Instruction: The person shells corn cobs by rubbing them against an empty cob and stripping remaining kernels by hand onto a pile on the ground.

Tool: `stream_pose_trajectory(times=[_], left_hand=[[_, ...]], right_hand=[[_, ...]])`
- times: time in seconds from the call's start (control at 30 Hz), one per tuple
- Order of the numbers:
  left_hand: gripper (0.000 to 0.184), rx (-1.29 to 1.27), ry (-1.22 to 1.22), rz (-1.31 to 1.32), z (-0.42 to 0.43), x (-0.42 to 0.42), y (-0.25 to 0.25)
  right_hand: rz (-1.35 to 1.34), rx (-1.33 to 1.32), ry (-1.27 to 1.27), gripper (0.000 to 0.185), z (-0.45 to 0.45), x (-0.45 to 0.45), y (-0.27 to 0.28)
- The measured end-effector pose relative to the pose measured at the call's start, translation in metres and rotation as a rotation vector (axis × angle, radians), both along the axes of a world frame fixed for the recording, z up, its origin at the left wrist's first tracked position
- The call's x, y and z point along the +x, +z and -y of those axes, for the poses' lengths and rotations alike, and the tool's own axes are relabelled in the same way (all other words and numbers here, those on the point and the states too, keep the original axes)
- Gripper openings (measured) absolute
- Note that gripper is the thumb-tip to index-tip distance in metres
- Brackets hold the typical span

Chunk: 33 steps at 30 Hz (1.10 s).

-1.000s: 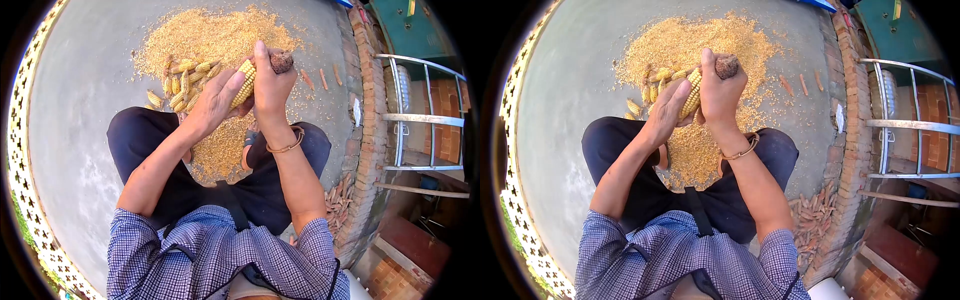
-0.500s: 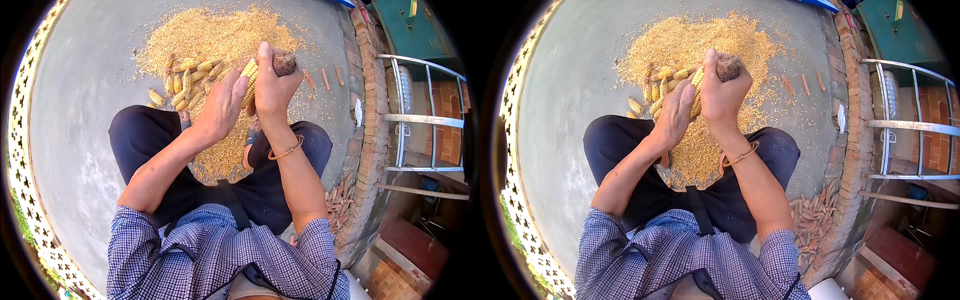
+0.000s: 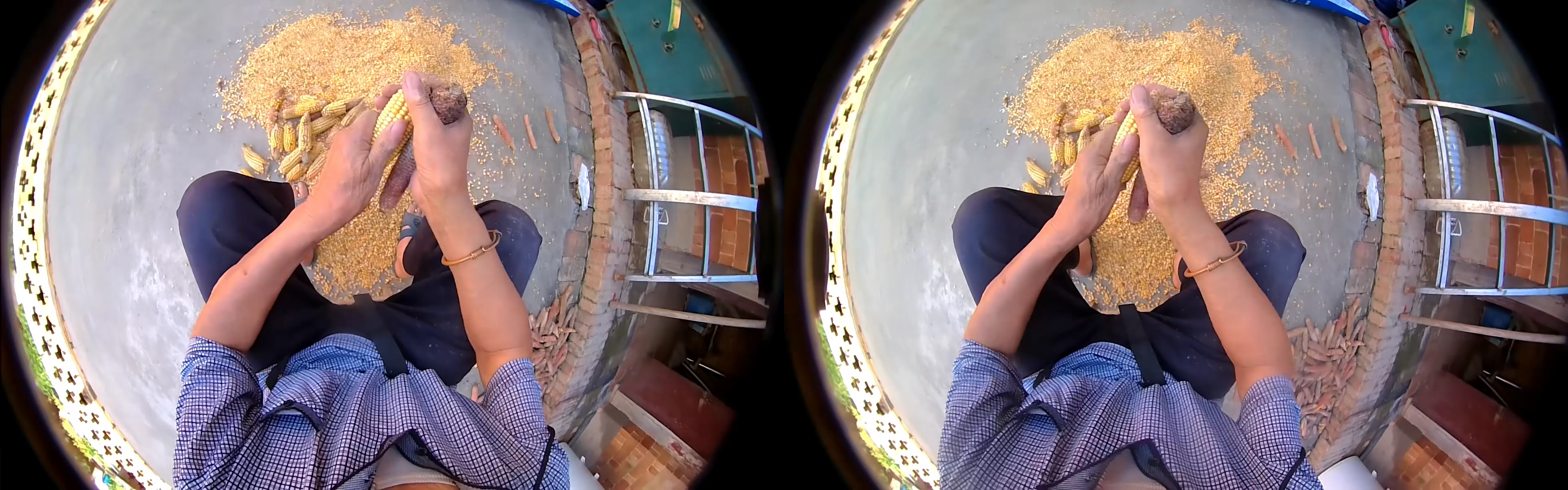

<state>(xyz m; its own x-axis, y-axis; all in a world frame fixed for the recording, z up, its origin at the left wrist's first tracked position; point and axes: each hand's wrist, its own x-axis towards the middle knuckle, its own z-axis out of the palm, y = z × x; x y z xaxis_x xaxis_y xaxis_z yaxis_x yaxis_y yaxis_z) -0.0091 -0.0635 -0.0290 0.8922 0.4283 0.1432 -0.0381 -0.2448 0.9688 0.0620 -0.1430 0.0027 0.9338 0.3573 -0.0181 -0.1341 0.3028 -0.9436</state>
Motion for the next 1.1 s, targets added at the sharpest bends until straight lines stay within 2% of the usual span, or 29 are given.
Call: stream_pose_trajectory(times=[0.1, 0.13, 0.2, 0.3, 0.4, 0.5, 0.57, 0.67, 0.7, 0.77, 0.83, 0.97, 1.1], left_hand=[[0.044, -0.015, -0.101, -0.048, 0.004, -0.003, 0.001], [0.044, -0.029, -0.148, -0.072, 0.003, -0.002, 0.002], [0.051, -0.252, -0.208, -0.161, 0.004, -0.003, 0.007], [0.061, -0.596, -0.286, -0.272, -0.013, -0.004, 0.015], [0.066, -0.66, -0.123, -0.256, -0.015, -0.003, 0.015], [0.066, -0.377, -0.053, -0.165, -0.014, -0.002, 0.009], [0.064, -0.151, 0.002, -0.025, -0.011, 0.002, -0.009], [0.062, 0.035, -0.004, -0.015, 0.005, 0.005, -0.007], [0.061, -0.047, -0.027, -0.017, 0.005, 0.005, -0.003], [0.062, -0.32, -0.131, -0.182, 0.004, 0.0, 0.011], [0.064, -0.501, -0.294, -0.261, -0.01, 0.0, 0.011], [0.056, -0.494, -0.1, -0.216, -0.01, 0.002, 0.014], [0.052, -0.095, -0.035, -0.222, -0.022, 0.004, -0.006]], right_hand=[[0.122, -0.251, -0.239, 0.025, -0.005, -0.002, 0.007], [0.145, -0.236, -0.275, 0.026, -0.005, 0.002, 0.003], [0.186, -0.209, -0.348, 0.027, -0.007, 0.009, -0.011], [0.03, -0.075, -0.196, 0.029, -0.003, 0.014, -0.013], [-0.099, 0.03, -0.069, 0.027, 0.004, 0.011, 0.002], [-0.107, 0.101, 0.062, 0.028, 0.002, 0.006, 0.002], [-0.024, 0.046, -0.005, 0.027, -0.004, -0.003, 0.004], [0.102, -0.159, -0.198, 0.026, -0.008, 0.001, -0.012], [0.164, -0.222, -0.245, 0.026, -0.008, 0.006, -0.014], [0.242, -0.296, -0.332, 0.028, -0.007, 0.012, -0.014], [0.143, -0.203, -0.229, 0.03, -0.003, 0.015, -0.011], [-0.031, -0.056, -0.075, 0.028, 0.0, 0.014, -0.002], [-0.077, 0.102, 0.09, 0.024, 0.004, 0.009, 0.0]])
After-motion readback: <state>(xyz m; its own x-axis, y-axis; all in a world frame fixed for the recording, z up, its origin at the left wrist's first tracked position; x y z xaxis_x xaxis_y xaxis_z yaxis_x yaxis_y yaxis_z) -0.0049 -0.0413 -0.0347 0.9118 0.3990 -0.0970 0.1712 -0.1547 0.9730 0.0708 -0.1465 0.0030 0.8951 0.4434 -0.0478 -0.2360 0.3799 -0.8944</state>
